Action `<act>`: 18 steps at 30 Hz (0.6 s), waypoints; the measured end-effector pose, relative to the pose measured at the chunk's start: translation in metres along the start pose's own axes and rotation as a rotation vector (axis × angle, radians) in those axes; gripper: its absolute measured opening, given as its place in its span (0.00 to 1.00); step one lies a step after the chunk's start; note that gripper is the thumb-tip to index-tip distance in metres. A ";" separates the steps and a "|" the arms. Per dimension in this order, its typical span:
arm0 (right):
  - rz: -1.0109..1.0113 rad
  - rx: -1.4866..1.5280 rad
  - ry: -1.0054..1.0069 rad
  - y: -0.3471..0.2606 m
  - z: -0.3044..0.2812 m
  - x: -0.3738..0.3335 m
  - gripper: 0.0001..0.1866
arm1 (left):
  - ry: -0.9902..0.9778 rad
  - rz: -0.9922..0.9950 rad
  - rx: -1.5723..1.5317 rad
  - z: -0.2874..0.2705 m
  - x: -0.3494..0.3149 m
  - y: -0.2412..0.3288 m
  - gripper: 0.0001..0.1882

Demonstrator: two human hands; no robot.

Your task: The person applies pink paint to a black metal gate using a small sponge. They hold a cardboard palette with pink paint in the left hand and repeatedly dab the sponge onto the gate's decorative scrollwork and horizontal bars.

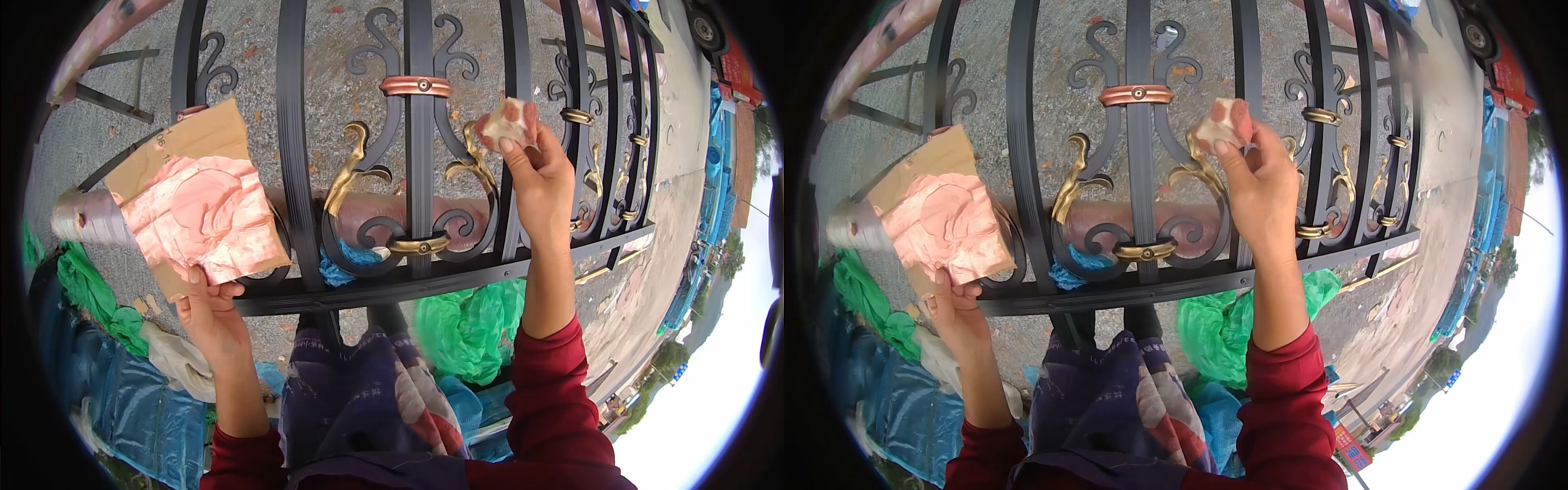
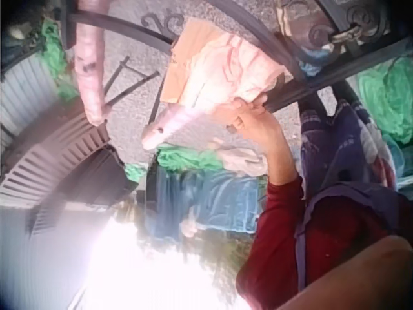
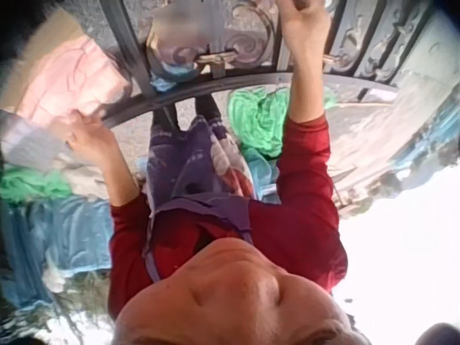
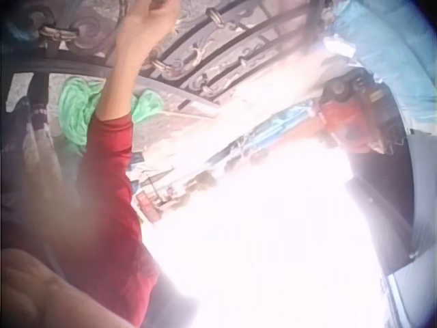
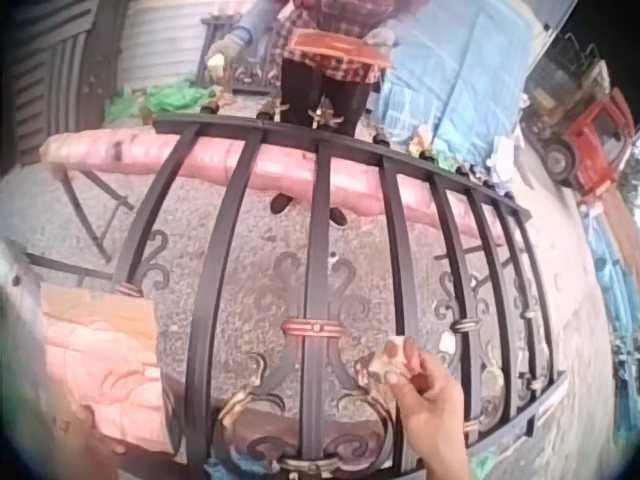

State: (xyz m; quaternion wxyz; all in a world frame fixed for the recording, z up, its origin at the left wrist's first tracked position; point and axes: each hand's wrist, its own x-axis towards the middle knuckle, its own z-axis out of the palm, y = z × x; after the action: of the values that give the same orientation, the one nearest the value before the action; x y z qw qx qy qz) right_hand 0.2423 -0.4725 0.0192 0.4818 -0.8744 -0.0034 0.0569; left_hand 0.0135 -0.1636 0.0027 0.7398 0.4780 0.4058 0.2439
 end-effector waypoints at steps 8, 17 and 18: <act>-0.038 -0.193 -0.103 0.007 -0.011 0.001 0.14 | 0.095 0.057 -0.007 -0.056 -0.008 -0.007 0.12; -0.023 -0.228 -0.209 0.000 -0.002 0.008 0.14 | 0.103 0.083 -0.085 -0.070 -0.008 -0.024 0.14; -0.002 -0.175 -0.178 0.000 -0.006 0.006 0.14 | 0.096 0.084 -0.081 -0.071 -0.008 -0.025 0.14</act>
State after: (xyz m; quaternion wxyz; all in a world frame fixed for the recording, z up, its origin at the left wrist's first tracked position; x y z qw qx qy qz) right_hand 0.2493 -0.4773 0.0214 0.4018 -0.9045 -0.0520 0.1332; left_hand -0.0507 -0.1435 -0.0320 0.7272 0.4520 0.4104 0.3136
